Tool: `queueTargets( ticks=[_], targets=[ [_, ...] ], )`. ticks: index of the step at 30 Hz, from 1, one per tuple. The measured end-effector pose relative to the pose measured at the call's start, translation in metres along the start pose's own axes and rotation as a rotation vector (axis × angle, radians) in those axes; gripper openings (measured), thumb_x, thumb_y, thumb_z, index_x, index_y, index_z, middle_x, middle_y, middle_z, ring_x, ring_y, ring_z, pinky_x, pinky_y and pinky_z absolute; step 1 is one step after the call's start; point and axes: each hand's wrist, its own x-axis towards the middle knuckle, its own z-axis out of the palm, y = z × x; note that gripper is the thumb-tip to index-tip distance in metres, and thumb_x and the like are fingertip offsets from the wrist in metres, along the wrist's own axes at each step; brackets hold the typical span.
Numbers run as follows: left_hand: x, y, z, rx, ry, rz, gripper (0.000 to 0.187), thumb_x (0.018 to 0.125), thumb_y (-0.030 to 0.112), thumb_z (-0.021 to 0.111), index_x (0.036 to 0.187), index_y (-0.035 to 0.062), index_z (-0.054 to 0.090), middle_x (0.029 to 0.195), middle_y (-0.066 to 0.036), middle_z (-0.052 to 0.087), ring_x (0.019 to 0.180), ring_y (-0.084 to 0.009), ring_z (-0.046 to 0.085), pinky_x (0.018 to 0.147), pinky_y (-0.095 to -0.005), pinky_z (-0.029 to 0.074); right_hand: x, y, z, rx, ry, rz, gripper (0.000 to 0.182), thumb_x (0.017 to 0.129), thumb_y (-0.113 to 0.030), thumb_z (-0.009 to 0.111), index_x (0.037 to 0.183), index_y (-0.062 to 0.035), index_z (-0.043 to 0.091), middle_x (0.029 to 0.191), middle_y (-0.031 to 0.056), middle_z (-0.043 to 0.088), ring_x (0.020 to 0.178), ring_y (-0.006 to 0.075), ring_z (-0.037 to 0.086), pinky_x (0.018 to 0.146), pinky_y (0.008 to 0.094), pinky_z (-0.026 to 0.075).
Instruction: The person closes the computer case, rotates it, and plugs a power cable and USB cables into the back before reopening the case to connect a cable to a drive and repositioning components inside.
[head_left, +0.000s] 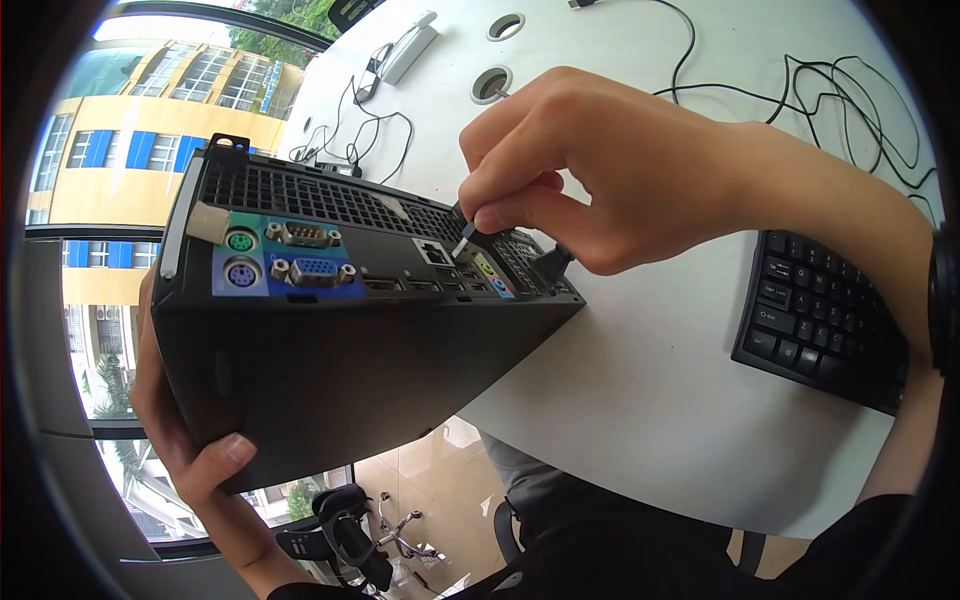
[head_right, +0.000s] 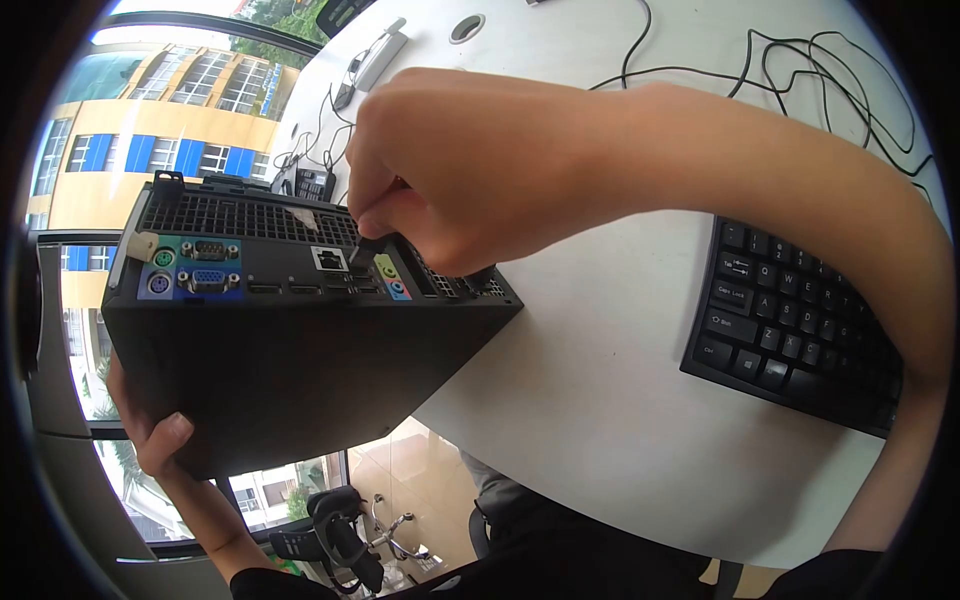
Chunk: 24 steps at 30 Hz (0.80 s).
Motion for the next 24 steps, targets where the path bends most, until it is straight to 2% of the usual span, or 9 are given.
queueTargets(
  ticks=[6,9,12,15,18,21,24],
  targets=[
    [0.000,0.000,0.000,-0.027,-0.003,-0.008,0.124,0.048,0.047,0.076,0.155,-0.0097,0.046,0.147,-0.030,0.052,0.124,-0.0407,0.064,0.107,-0.0480,0.053,-0.001,0.004,0.004,0.001,0.037,-0.067,0.015,0.085,0.003,0.066,0.091,0.0061,0.080,0.093,0.0214,0.076,0.090,0.0342,0.074,0.086,0.0398,0.058],
    [-0.001,-0.001,0.001,-0.076,0.008,-0.003,0.120,0.049,0.044,0.077,0.152,-0.0099,0.048,0.144,-0.029,0.054,0.122,-0.0398,0.065,0.105,-0.0465,0.054,-0.003,0.009,0.008,-0.066,0.071,-0.191,0.003,0.092,0.004,0.073,0.094,0.0025,0.075,0.079,0.0095,0.062,0.069,0.0229,0.060,0.061,0.0350,0.047],
    [-0.004,-0.008,-0.006,-0.081,-0.003,-0.012,0.115,0.049,0.042,0.078,0.148,-0.0101,0.051,0.140,-0.028,0.057,0.116,-0.0386,0.067,0.102,-0.0451,0.056,0.000,0.003,-0.003,-0.152,0.004,-0.080,0.014,0.085,0.003,0.066,0.089,0.0067,0.079,0.092,0.0220,0.075,0.091,0.0337,0.074,0.085,0.0392,0.059],
    [-0.006,-0.013,-0.014,-0.086,-0.012,-0.033,0.109,0.049,0.039,0.078,0.145,-0.0081,0.053,0.136,-0.026,0.059,0.114,-0.0378,0.066,0.102,-0.0449,0.055,0.000,0.008,-0.006,-0.042,0.087,0.048,0.013,0.085,0.004,0.065,0.085,0.0076,0.078,0.088,0.0228,0.075,0.088,0.0328,0.075,0.080,0.0395,0.059],
    [-0.014,-0.023,-0.014,-0.165,0.057,-0.007,0.109,0.049,0.035,0.076,0.147,-0.0048,0.051,0.135,-0.026,0.059,0.118,-0.0384,0.064,0.105,-0.0480,0.053,-0.004,0.015,-0.006,-0.052,0.131,-0.094,0.002,0.091,0.004,0.073,0.092,0.0034,0.075,0.078,0.0095,0.063,0.072,0.0207,0.061,0.064,0.0340,0.048],
    [-0.021,-0.030,-0.019,-0.224,0.103,-0.004,0.111,0.049,0.031,0.076,0.151,-0.0016,0.046,0.136,-0.026,0.058,0.124,-0.0404,0.060,0.110,-0.0529,0.049,-0.007,0.010,-0.010,-0.107,0.049,-0.076,0.002,0.091,0.004,0.073,0.089,0.0042,0.074,0.077,0.0100,0.061,0.071,0.0214,0.061,0.064,0.0342,0.048],
    [-0.024,-0.043,-0.035,-0.291,0.030,0.043,0.115,0.050,0.023,0.077,0.156,-0.0012,0.039,0.143,-0.030,0.053,0.129,-0.0451,0.056,0.114,-0.0578,0.045,-0.011,0.026,0.005,-0.045,0.108,-0.084,0.005,0.091,0.005,0.071,0.086,0.0046,0.074,0.075,0.0099,0.060,0.071,0.0227,0.061,0.064,0.0353,0.048]
  ],
)
